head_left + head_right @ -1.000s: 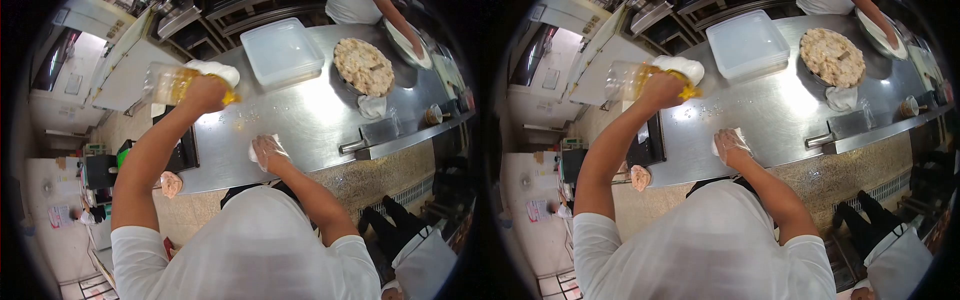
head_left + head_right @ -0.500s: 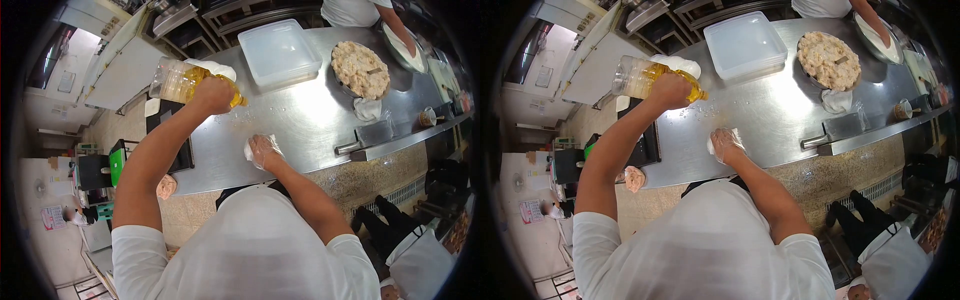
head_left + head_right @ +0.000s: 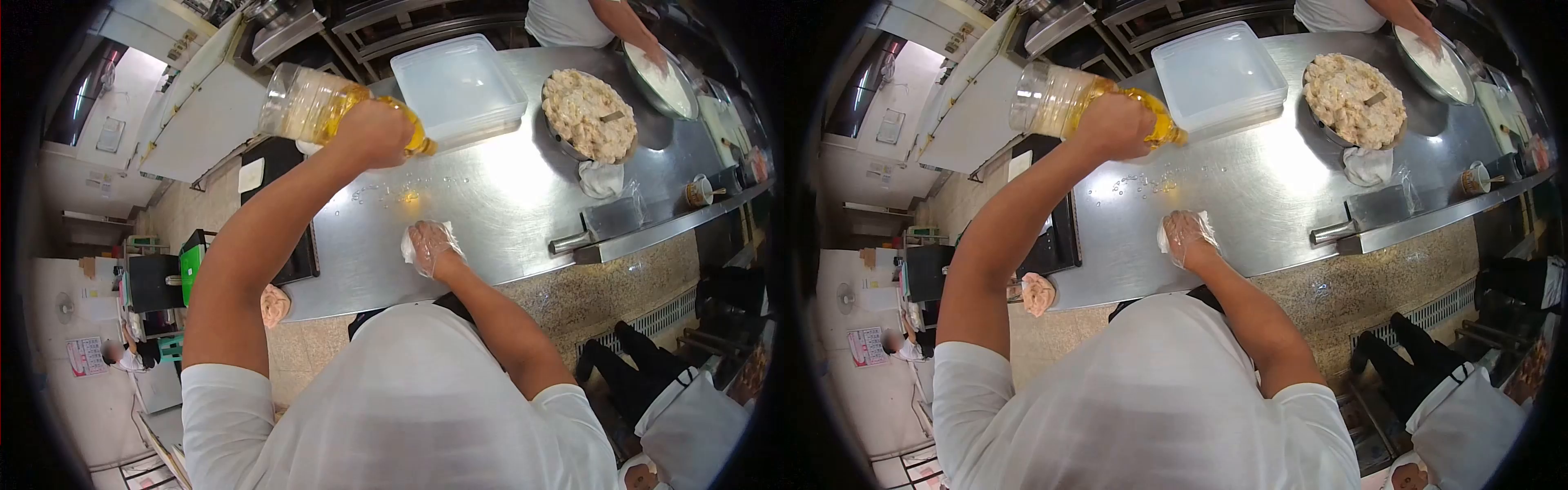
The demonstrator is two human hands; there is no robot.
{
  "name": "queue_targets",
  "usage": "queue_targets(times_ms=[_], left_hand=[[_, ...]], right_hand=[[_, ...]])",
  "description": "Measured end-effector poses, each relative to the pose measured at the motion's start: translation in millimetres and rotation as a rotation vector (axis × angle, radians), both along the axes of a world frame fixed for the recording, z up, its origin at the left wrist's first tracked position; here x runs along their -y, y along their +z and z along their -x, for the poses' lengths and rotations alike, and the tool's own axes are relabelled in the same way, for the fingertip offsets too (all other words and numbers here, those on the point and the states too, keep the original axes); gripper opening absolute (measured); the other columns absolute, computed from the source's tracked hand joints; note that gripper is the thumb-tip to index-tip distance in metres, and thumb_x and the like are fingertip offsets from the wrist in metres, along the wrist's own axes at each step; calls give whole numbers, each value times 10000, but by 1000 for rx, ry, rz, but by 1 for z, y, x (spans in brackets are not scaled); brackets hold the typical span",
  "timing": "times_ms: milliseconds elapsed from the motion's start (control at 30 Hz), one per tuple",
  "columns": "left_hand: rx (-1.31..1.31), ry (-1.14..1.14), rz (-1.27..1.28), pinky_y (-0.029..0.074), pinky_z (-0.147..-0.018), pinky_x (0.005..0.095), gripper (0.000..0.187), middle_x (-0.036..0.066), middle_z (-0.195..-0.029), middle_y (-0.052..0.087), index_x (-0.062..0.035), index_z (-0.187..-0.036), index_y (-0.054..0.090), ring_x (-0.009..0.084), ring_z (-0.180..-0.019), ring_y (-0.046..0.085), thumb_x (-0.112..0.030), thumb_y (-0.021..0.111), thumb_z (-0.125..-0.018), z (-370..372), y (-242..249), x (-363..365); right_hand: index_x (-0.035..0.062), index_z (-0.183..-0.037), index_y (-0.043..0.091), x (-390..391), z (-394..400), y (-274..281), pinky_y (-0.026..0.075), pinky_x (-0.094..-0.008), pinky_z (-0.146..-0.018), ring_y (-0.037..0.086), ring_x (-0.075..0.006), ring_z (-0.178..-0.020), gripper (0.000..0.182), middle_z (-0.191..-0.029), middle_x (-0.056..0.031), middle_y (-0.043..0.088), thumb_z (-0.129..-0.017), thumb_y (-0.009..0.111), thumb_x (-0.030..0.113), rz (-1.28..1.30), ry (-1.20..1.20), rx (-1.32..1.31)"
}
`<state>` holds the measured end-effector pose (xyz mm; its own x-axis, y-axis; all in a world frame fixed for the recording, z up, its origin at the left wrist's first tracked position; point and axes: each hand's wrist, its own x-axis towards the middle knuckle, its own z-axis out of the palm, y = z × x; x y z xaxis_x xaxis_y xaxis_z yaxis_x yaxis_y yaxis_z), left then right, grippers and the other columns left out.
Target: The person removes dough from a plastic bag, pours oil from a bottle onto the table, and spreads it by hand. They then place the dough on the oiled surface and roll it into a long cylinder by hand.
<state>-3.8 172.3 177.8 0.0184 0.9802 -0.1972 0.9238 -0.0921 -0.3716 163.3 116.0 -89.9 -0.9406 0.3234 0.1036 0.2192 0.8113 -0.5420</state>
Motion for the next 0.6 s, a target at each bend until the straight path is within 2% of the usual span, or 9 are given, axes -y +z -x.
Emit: queue_targets(times_ms=[67, 167, 267, 400, 467, 567, 600], left_hand=[[10, -23, -9, 590, -675, 422, 205, 131, -772, 735, -82, -776, 768, 306, -733, 730, -276, 720, -729, -6, 6, -5], [21, -96, -26, 590, -676, 423, 189, 133, -774, 736, -81, -775, 768, 311, -733, 730, -257, 711, -739, -19, 15, -13], [-4, -139, -5, 590, -678, 422, 165, 130, -777, 737, -85, -777, 771, 310, -736, 730, -230, 700, -743, -31, 18, -21], [-25, -165, 2, 589, -682, 422, 153, 125, -785, 737, -91, -790, 772, 304, -740, 731, -213, 692, -743, -43, 25, -27], [-32, -158, -2, 589, -684, 422, 152, 124, -789, 738, -93, -793, 773, 303, -740, 731, -208, 688, -744, -44, 25, -28], [-18, -144, 24, 591, -687, 424, 191, 125, -797, 739, -78, -810, 770, 306, -749, 733, -243, 701, -742, -36, 18, -27], [-4, -92, 68, 590, -707, 429, 245, 130, -812, 741, -74, -839, 770, 314, -770, 733, -295, 718, -747, -32, 17, -27]], right_hand=[[-36, -1296, 570, -2, 0, 14, 415, -489, -1086, 543, -432, -1225, 427, -1301, -265, 561, -914, 502, 144, 72, -17, 67], [-37, -1276, 589, 1, 0, 6, 443, -488, -1048, 571, -429, -1169, 421, -1239, -261, 588, -909, 508, 153, -6, -38, -50], [-32, -1262, 602, 0, 5, 1, 458, -491, -1023, 587, -423, -1136, 417, -1203, -265, 597, -904, 507, 160, 44, -48, 14], [-44, -1284, 586, 3, 5, -6, 440, -490, -1049, 574, -416, -1167, 448, -1225, -270, 588, -900, 507, 174, 40, -46, 27], [-64, -1304, 566, 6, 6, -13, 421, -483, -1071, 562, -404, -1192, 481, -1245, -275, 579, -895, 513, 182, -72, -59, -59], [-79, -1316, 548, 4, 6, -12, 403, -483, -1087, 550, -407, -1202, 511, -1260, -273, 571, -883, 526, 191, -83, -33, 6], [-79, -1316, 548, 2, 3, -11, 403, -483, -1087, 550, -407, -1202, 511, -1260, -273, 571, -883, 526, 191, -86, -48, 4]])
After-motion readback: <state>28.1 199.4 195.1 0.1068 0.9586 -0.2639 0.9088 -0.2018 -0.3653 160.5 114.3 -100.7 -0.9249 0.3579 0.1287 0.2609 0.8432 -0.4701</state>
